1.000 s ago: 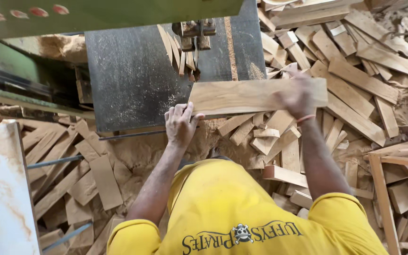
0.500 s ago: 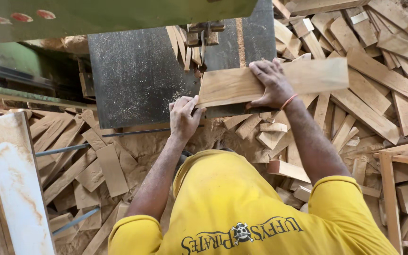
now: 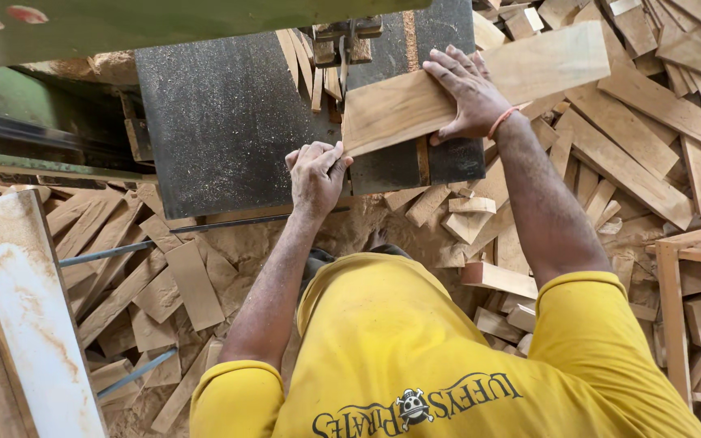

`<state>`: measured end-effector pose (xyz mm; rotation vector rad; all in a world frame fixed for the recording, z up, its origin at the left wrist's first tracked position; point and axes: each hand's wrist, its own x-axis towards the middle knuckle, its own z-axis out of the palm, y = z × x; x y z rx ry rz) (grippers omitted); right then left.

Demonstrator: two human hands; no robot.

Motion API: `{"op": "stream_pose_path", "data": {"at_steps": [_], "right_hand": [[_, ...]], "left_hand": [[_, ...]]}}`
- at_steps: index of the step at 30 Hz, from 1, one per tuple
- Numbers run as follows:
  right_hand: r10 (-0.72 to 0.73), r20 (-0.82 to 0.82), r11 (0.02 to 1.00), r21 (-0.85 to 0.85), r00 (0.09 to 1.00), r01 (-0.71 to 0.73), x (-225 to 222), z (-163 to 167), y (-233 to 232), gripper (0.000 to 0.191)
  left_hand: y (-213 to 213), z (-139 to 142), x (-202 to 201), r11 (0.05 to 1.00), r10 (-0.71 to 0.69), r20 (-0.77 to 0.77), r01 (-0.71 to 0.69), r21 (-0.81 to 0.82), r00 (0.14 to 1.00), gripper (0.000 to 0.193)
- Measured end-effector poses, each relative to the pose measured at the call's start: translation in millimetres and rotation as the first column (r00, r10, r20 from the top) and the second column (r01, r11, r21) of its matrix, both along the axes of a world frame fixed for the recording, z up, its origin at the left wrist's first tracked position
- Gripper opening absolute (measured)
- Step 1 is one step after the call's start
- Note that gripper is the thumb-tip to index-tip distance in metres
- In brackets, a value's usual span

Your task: The person cuts wooden boards into narrow strips on a bandsaw, feeding each board by hand through the blade, then sets the cut pieces aside and picks up the next board to repeat the cut.

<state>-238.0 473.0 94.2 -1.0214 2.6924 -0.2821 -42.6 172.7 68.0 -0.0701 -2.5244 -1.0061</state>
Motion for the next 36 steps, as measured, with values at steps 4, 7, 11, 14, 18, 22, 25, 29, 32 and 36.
{"op": "stream_pose_path", "data": {"at_steps": [4, 7, 11, 14, 18, 22, 25, 29, 32, 36], "right_hand": [[0.016, -0.007, 1.0, -0.006, 1.0, -0.016, -5, -2, 0, 0.137], [0.019, -0.002, 1.0, -0.004, 1.0, -0.019, -8, -4, -1, 0.139], [0.044, -0.017, 0.999, -0.004, 0.999, -0.044, -11, -6, -1, 0.141], [0.045, -0.015, 0.999, -0.006, 0.999, -0.045, -15, -7, -1, 0.142], [0.047, -0.011, 0.999, -0.009, 0.999, -0.047, -18, -10, -1, 0.142], [0.057, -0.03, 0.998, 0.01, 0.998, -0.057, -17, -13, -1, 0.142], [0.073, -0.045, 0.997, 0.017, 0.996, -0.072, -17, -10, -3, 0.143], [0.058, -0.01, 0.998, 0.006, 0.998, -0.058, -15, -3, -4, 0.142], [0.039, -0.001, 0.999, 0.01, 0.999, -0.039, -17, -1, -7, 0.143], [0.033, 0.001, 0.999, 0.03, 0.999, -0.033, -20, -2, -8, 0.143]], "left_hand": [[0, -2, -2, 1.0, -0.004, 0.003, 0.004, -0.005, 1.0, 0.026], [0, -1, -1, 1.0, -0.009, 0.016, 0.009, 0.002, 1.0, 0.025], [0, 0, -3, 1.0, -0.007, 0.02, 0.008, -0.022, 1.0, 0.028], [1, 0, -5, 1.0, -0.001, 0.011, 0.001, -0.02, 1.0, 0.028], [0, -1, -6, 1.0, -0.003, 0.029, 0.003, -0.011, 1.0, 0.025], [-1, -1, -5, 0.999, -0.025, 0.03, 0.026, -0.026, 0.999, 0.026], [-1, 1, -3, 0.999, -0.033, 0.02, 0.033, -0.022, 0.999, 0.025], [0, 2, -4, 0.999, -0.02, 0.025, 0.021, -0.029, 0.999, 0.024], [0, 2, -6, 1.0, -0.014, 0.015, 0.015, -0.017, 1.0, 0.025], [0, 2, -10, 1.0, -0.007, 0.024, 0.008, -0.019, 1.0, 0.025]]}}
